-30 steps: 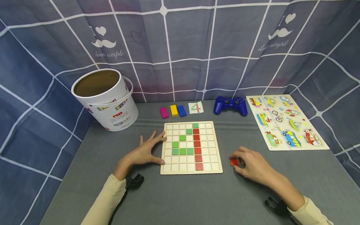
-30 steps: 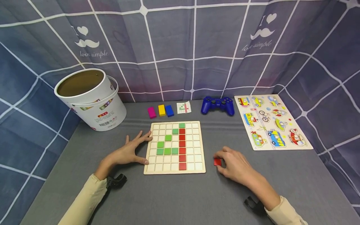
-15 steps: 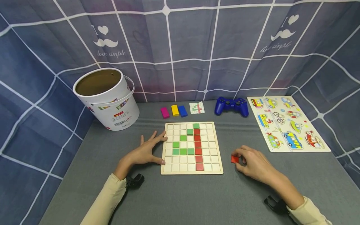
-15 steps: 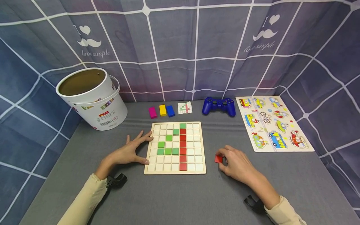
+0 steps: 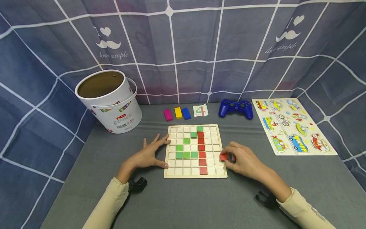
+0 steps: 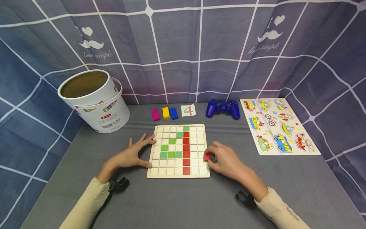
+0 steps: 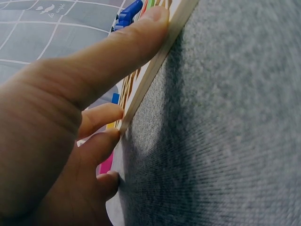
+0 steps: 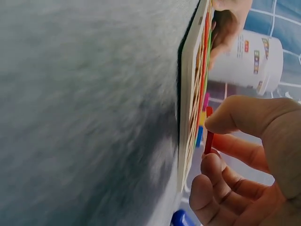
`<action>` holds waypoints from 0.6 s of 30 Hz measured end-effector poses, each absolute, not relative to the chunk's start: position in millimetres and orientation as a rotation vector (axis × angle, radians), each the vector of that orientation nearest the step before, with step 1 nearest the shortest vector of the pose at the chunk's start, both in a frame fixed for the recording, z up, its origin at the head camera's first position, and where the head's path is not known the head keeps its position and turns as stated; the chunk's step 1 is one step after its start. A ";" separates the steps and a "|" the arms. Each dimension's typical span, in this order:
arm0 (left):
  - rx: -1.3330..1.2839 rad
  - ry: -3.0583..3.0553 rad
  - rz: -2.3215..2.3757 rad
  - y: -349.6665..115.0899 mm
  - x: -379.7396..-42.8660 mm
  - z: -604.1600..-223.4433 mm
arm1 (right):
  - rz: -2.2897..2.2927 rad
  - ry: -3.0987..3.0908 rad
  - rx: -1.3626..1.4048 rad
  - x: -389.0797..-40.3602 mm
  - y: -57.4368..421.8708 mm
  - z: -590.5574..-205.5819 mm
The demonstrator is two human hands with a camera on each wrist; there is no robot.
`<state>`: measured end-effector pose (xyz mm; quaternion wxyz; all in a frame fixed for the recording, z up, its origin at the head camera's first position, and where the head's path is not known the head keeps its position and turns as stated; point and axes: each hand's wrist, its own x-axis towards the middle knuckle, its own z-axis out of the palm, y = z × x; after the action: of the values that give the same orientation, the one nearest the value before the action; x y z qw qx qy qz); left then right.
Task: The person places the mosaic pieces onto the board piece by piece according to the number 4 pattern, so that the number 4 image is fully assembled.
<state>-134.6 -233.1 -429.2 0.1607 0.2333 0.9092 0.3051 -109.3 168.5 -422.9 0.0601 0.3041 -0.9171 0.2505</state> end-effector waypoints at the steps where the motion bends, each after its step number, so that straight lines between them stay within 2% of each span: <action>1: 0.670 2.597 0.877 -233.0 -134.5 -428.9 | 0.764 -2.775 0.938 -111.2 164.7 -422.3; 18: 0.674 2.585 0.884 -230.9 -133.4 -431.9 | 0.759 -2.800 1.100 -128.6 128.1 -423.6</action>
<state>-133.4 -230.9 -431.9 0.1631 0.2362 0.9065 0.3098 -128.6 128.1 -423.6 0.0196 0.3546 -0.9022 0.2446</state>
